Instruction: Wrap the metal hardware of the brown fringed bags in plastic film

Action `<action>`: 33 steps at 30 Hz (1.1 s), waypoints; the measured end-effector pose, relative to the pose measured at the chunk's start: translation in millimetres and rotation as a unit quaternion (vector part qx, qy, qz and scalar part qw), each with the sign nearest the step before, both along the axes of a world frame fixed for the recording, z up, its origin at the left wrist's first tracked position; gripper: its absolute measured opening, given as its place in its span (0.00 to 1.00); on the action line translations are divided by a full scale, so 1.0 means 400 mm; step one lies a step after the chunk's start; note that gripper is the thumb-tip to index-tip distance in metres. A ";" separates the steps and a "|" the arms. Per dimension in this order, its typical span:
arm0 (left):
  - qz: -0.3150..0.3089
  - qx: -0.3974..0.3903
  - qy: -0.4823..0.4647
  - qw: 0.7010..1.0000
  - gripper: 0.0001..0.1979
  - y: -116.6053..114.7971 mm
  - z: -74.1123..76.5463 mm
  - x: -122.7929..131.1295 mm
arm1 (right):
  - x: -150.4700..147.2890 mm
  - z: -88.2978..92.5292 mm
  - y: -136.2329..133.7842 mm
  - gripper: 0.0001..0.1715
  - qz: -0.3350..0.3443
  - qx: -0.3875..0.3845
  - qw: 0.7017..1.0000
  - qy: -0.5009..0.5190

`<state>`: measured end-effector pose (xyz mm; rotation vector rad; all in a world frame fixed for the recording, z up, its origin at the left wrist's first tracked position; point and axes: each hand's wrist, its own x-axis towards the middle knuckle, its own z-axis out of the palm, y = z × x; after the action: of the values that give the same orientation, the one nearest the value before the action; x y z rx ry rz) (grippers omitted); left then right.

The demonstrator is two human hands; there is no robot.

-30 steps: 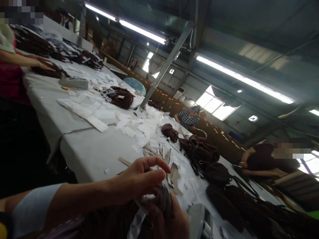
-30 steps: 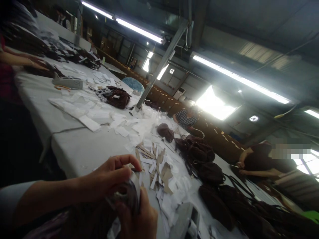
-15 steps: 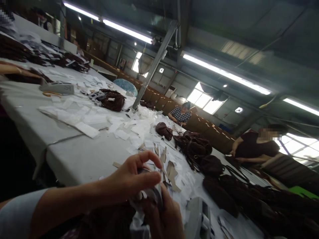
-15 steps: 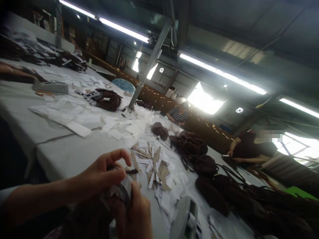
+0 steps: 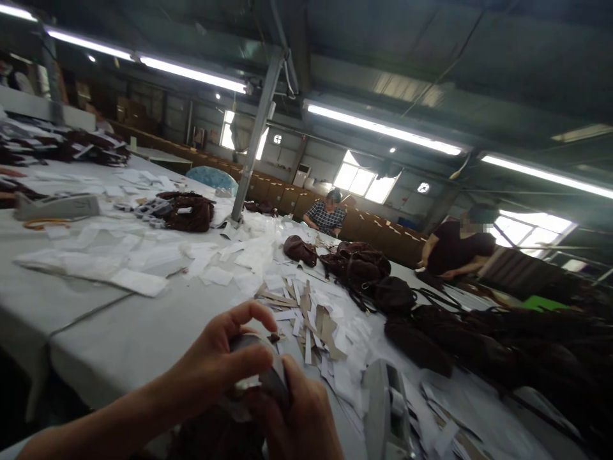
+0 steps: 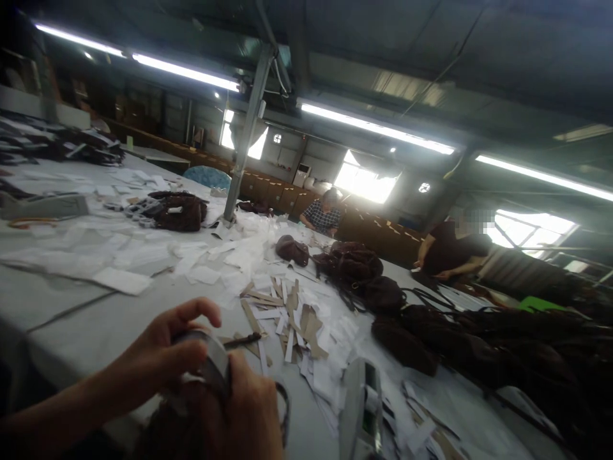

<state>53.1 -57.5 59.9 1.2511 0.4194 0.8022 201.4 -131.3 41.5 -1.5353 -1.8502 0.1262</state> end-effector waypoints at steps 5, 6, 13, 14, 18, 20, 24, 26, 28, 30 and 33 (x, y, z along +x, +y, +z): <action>-0.059 0.055 0.061 0.995 0.21 0.031 -0.025 -0.003 | 0.017 -0.053 0.006 0.12 -0.039 0.010 0.994 -0.099; -0.087 0.104 0.121 0.983 0.21 0.035 -0.015 -0.005 | 0.021 -0.053 0.005 0.09 -0.040 0.007 0.988 -0.150; -0.011 0.130 0.144 0.981 0.16 0.030 0.052 0.014 | 0.041 0.027 0.012 0.27 0.021 -0.071 0.987 0.140; 0.026 0.099 0.121 0.987 0.16 0.038 0.047 0.017 | 0.051 0.024 0.019 0.24 0.032 -0.086 0.981 0.171; 0.165 -0.014 0.061 0.984 0.18 0.105 0.006 0.006 | 0.124 -0.050 0.053 0.10 -0.005 -0.054 0.994 0.096; 0.226 -0.035 0.037 0.973 0.18 0.147 -0.011 -0.016 | 0.161 -0.098 0.052 0.17 -0.081 0.029 0.996 0.032; 0.278 -0.033 0.035 0.959 0.18 0.206 -0.033 -0.069 | 0.160 -0.187 0.000 0.17 -0.185 0.218 0.956 -0.061; 0.283 -0.040 0.046 0.957 0.17 0.217 -0.044 -0.086 | 0.122 -0.244 -0.021 0.09 -0.129 0.245 0.959 -0.063; 0.291 -0.046 0.046 0.955 0.16 0.222 -0.056 -0.091 | 0.080 -0.312 -0.020 0.08 -0.066 0.183 0.976 -0.097; 0.302 -0.048 0.036 0.951 0.15 0.223 -0.066 -0.091 | 0.053 -0.383 -0.001 0.17 -0.123 0.093 0.979 -0.131; 0.319 -0.053 0.036 0.946 0.15 0.223 -0.078 -0.093 | 0.047 -0.470 0.027 0.28 -0.211 -0.034 0.969 -0.124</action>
<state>15.7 31.6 28.9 1.0472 0.9428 1.2624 220.2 -120.5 -146.4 -2.0329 -1.6695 -0.2121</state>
